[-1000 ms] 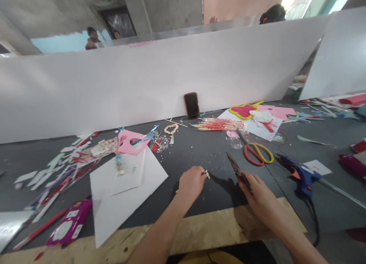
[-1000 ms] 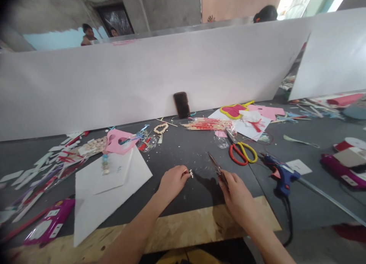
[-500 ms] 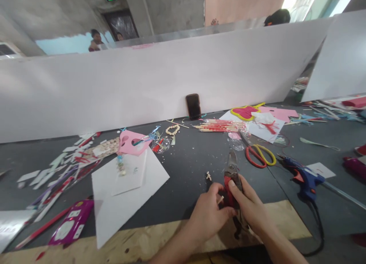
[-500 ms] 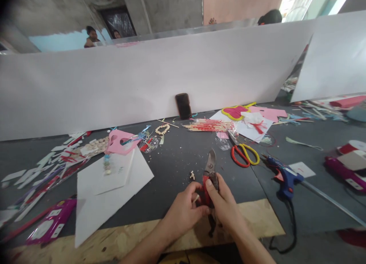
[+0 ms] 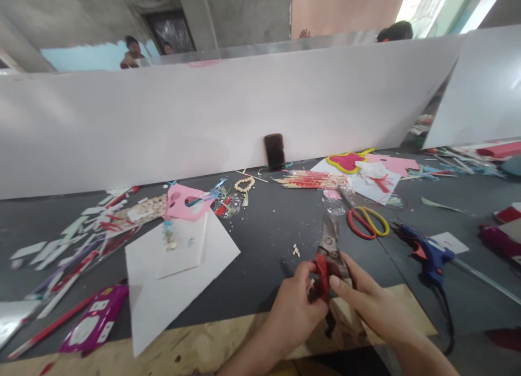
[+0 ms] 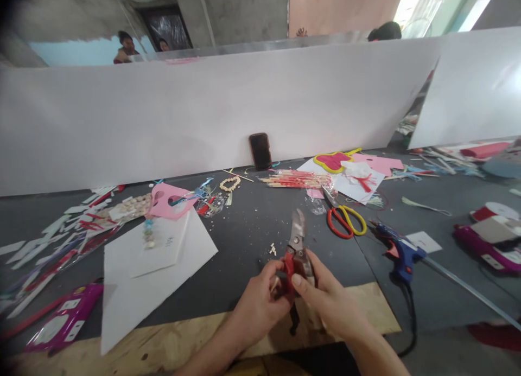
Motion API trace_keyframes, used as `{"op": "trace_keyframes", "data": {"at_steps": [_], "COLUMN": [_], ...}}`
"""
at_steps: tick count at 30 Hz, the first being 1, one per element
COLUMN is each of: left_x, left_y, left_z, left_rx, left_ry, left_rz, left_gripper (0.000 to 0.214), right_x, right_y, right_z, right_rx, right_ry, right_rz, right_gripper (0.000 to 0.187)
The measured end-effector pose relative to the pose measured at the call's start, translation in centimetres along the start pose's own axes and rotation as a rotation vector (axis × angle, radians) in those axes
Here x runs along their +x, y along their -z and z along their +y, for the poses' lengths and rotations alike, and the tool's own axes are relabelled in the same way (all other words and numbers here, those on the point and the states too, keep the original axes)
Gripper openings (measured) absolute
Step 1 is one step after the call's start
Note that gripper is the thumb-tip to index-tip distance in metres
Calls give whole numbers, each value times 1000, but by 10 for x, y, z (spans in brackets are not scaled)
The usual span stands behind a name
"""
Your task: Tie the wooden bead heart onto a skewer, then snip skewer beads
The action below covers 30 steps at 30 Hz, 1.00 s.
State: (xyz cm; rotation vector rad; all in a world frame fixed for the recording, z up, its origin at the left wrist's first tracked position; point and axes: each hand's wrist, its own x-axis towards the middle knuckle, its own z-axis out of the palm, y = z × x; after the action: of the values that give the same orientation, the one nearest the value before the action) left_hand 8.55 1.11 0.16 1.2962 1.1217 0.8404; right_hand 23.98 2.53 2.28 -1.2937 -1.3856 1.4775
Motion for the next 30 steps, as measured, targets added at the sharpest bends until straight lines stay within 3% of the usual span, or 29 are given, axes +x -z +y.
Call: {"op": "trace_keyframes", "data": {"at_steps": [2,7,13,17,22,25,27,30], "left_x": [-1,-6,-8,-7,-7,-9,-11,-12], "left_y": [2,9,19,22,15,16,21,32], "left_z": [4,11,10,11,10,6,3,1], "left_rx": [-43,136,340,275,56,1,47,113], "left_ry": [-8,33,29,35,-11,-19,-30,-108], "left_rz": [18,35,86,51,-38,-42,43,201], "left_gripper": [34,33,35,32,30,46,54,47], "right_x": [0,0,-5,-11,-18,-18,-16,-11], "right_y": [-6,-19,-7,1,-10,-15,-12,0], "right_z": [7,22,19,18,16,9,5,6], "right_rx": [102,173,435,563,722,725,640,387], "right_ry": [0,-55,-117,-115,-143,-156,-136,-69], "right_rz": [-38,50,-18,7,-74,-7,68,198], "right_gripper": [52,44,29,26,21,21,22,27]}}
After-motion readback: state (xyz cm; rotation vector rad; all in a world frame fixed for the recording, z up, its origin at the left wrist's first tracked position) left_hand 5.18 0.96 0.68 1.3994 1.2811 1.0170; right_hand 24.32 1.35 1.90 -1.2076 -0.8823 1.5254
